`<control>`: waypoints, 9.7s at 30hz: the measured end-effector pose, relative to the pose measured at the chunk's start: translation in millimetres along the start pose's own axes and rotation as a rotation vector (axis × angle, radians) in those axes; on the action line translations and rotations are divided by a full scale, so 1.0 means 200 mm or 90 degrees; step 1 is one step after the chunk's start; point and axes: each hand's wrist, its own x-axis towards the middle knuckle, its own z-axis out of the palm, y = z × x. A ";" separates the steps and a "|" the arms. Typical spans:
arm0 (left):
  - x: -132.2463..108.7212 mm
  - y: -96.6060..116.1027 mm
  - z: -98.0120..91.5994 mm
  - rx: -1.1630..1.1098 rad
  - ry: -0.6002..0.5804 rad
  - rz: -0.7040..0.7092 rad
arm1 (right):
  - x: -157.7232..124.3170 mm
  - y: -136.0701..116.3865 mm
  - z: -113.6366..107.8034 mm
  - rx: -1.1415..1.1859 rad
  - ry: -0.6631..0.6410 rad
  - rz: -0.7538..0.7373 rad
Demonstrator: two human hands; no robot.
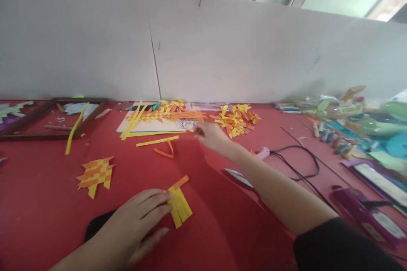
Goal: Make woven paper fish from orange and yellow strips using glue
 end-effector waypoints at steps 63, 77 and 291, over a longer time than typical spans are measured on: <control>-0.01 0.00 0.00 -0.006 -0.025 0.007 | 0.29 0.09 -0.14 0.044 -0.240 -0.148; 0.00 -0.01 0.02 -0.016 -0.011 0.007 | 0.58 0.11 -0.02 -0.139 -0.013 -0.083; 0.04 0.14 0.02 0.023 -0.060 0.012 | -0.63 -0.07 0.14 0.292 -0.153 -0.452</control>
